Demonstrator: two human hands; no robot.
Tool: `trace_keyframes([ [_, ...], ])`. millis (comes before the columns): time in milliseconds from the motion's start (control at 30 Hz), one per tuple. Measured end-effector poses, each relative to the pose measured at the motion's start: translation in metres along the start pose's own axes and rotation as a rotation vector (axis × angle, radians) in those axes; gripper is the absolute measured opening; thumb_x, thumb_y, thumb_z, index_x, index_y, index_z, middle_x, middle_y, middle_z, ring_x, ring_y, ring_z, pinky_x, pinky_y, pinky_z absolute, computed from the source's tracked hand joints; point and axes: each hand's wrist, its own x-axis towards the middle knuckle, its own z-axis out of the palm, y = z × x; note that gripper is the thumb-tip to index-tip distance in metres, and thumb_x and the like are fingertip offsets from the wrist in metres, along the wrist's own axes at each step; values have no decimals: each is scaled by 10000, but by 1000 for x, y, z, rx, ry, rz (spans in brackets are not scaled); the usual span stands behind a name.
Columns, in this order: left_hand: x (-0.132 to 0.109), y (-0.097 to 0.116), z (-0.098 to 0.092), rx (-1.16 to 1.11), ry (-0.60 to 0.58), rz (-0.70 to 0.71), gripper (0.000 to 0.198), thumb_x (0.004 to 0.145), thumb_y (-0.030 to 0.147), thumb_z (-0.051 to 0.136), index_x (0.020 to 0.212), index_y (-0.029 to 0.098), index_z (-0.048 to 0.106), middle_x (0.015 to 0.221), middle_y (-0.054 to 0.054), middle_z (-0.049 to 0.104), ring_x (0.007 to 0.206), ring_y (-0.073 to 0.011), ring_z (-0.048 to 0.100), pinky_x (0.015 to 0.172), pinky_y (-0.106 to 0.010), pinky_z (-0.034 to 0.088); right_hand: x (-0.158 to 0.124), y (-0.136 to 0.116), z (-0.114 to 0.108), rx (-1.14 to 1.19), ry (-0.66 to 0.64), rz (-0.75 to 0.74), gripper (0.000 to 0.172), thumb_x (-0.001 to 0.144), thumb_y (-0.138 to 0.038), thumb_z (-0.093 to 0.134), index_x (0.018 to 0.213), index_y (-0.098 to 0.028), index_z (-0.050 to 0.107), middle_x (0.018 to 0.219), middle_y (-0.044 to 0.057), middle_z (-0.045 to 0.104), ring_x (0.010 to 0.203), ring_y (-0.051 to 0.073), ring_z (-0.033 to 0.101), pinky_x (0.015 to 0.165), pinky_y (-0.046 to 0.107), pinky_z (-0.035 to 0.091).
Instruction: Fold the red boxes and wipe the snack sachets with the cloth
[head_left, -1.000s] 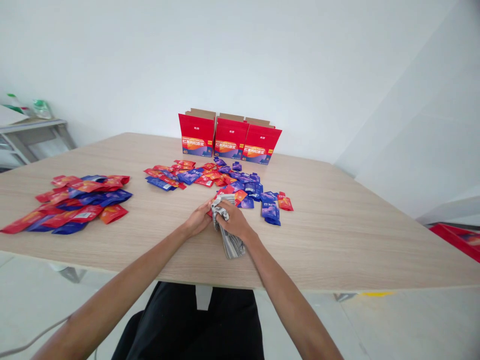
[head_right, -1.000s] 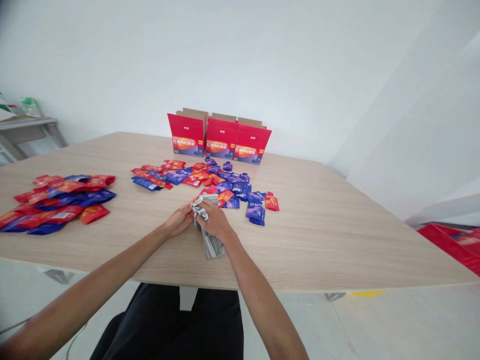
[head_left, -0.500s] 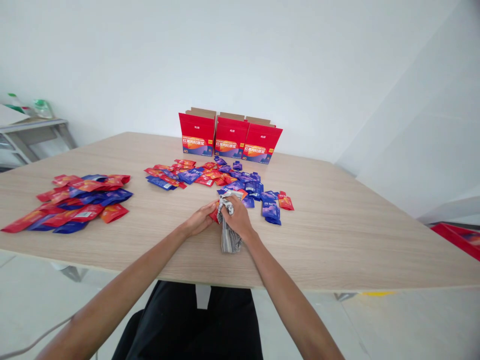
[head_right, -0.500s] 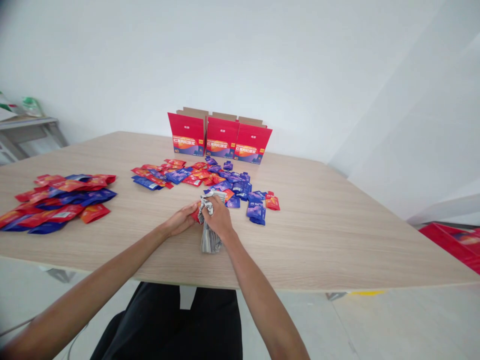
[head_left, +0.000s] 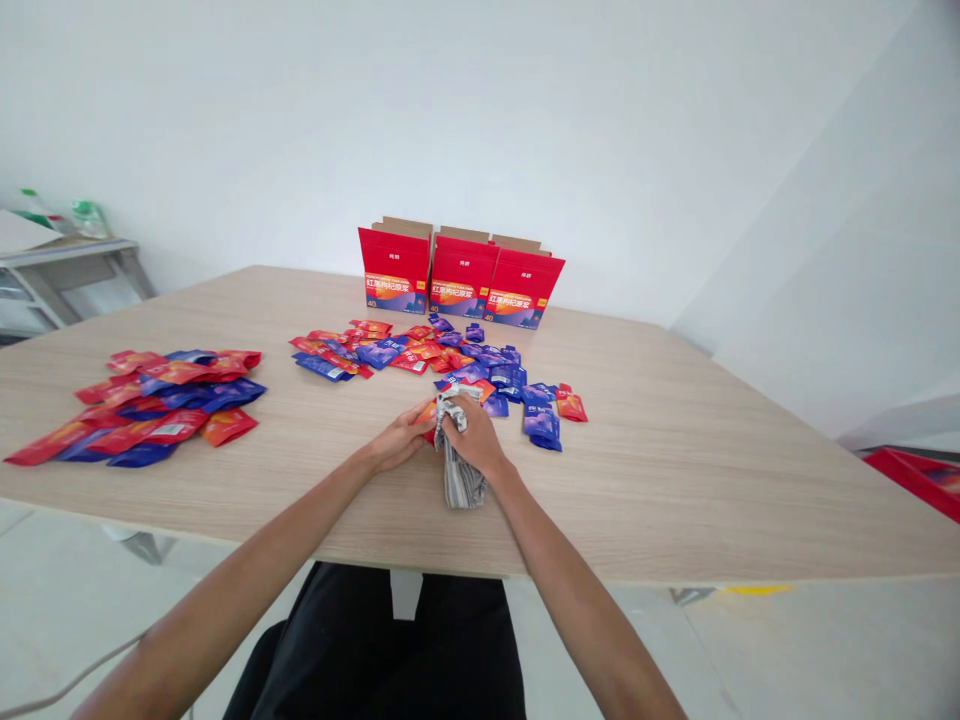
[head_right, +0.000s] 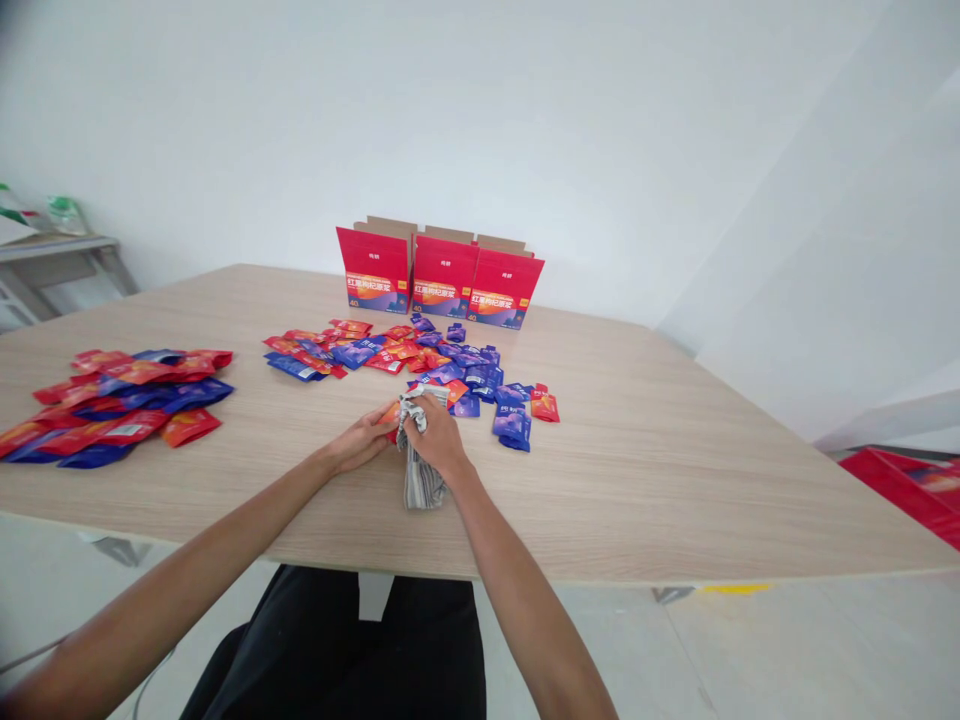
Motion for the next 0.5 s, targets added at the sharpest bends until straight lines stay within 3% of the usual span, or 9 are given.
trace_keyframes([
  [100,0,8,-3,37,60,37,707,768,167,884,1433,227,653,1264,-81,768,1137,-208,701,988,-287,544,-1,3,1,26,-56,-59,275,917,-182,578,1161,-232,694,1222,91,710,1126,252,684,1021,410,561],
  [200,3,34,-12,40,279,135,612,820,138,829,1399,235,654,1271,-73,756,1104,-176,709,976,-273,563,-2,3,2,16,-72,-75,262,913,-180,580,1145,-224,694,1228,100,710,1142,256,681,1024,412,559],
  [367,-3,128,-46,322,730,255,536,911,51,659,1425,186,583,1167,-68,733,912,-117,702,894,-247,579,0,-3,-1,13,-56,-70,233,923,-169,578,1121,-210,694,1199,119,706,1126,265,685,1018,428,564],
  [500,-30,212,-101,745,1129,162,627,916,90,686,1496,97,448,1042,-36,665,758,-106,597,765,-255,537,1,-7,-2,28,-33,-74,233,912,-165,589,1113,-225,690,1185,107,701,1121,257,684,998,408,572],
])
